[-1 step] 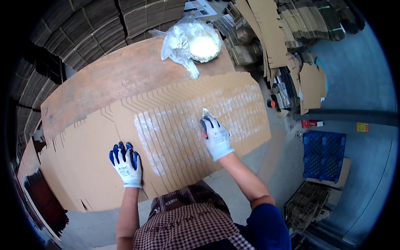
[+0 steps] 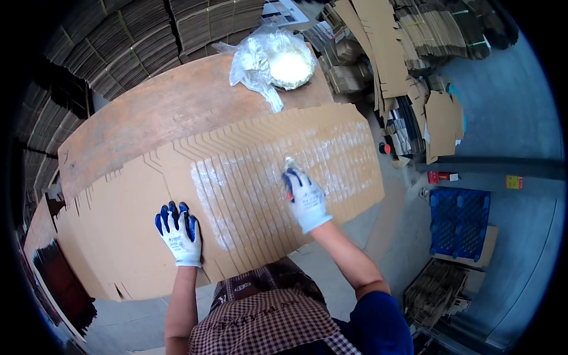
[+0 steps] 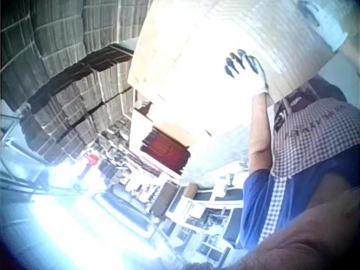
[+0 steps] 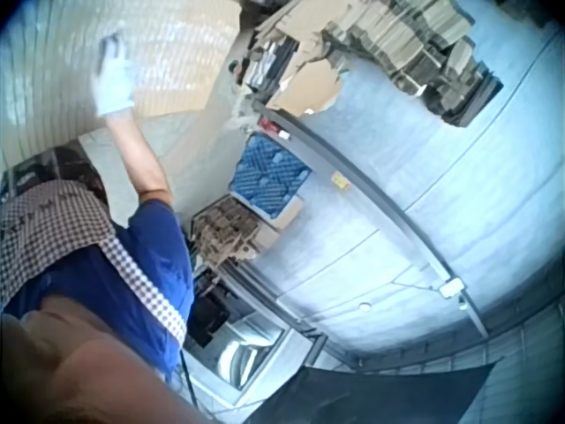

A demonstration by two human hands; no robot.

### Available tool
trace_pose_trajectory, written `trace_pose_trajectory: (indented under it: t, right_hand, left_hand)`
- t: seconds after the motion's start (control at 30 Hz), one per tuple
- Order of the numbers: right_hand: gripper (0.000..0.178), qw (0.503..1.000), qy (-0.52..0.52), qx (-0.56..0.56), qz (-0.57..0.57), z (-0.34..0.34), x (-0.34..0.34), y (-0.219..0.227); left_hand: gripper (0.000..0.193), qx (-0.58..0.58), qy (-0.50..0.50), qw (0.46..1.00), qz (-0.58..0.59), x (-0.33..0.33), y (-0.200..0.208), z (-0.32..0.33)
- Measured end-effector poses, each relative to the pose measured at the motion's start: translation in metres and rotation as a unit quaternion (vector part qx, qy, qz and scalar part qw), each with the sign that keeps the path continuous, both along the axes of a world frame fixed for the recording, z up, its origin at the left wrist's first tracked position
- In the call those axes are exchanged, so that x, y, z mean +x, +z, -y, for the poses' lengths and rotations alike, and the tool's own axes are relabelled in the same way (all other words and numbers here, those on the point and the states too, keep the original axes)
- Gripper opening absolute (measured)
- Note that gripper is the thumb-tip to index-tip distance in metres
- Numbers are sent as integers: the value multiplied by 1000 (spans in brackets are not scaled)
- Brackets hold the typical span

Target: The person aligns and folds a stack of flat cardboard pieces, then applies glue to the flaps using a brush. They place a printed cardboard sheet on top and stack the assembled box with others.

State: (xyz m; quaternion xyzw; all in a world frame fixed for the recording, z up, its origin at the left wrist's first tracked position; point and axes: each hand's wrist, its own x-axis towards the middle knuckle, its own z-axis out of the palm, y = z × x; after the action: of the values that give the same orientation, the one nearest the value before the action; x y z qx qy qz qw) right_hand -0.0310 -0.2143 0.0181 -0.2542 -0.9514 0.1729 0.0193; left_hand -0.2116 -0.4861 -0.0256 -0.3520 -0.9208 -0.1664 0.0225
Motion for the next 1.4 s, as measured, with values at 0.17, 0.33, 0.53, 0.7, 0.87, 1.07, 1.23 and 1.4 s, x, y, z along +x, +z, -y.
trace_pose_trajectory:
  t: [0.17, 0.33, 0.53, 0.7, 0.87, 1.07, 1.23, 1.4]
  right_hand:
    - [50, 993, 61, 56, 81, 20, -2, -5]
    - [47, 999, -18, 37, -21, 11, -3, 2]
    - [46, 999, -11, 28, -15, 16, 1, -15]
    - [41, 989, 144, 37, -17, 72, -39, 21]
    - [44, 986, 161, 41, -2, 80, -60, -1]
    - [48, 988, 149, 35, 13, 95, -61, 16]
    - [45, 989, 137, 46, -16, 81, -82, -12]
    - [41, 994, 104, 28, -21, 86, -92, 5]
  left_hand:
    - [38, 9, 0, 1000, 7, 1, -2, 0]
    - [35, 14, 9, 1000, 11, -2, -2, 3]
    - [38, 18, 14, 999, 25, -1, 0, 5]
    - [39, 16, 13, 999, 28, -2, 0, 6]
    - [40, 21, 13, 999, 30, -3, -2, 6]
    - [41, 24, 12, 999, 34, -3, -1, 7]
    - [40, 18, 9, 999, 29, -4, -2, 11]
    - [40, 21, 0, 999, 28, -5, -2, 9]
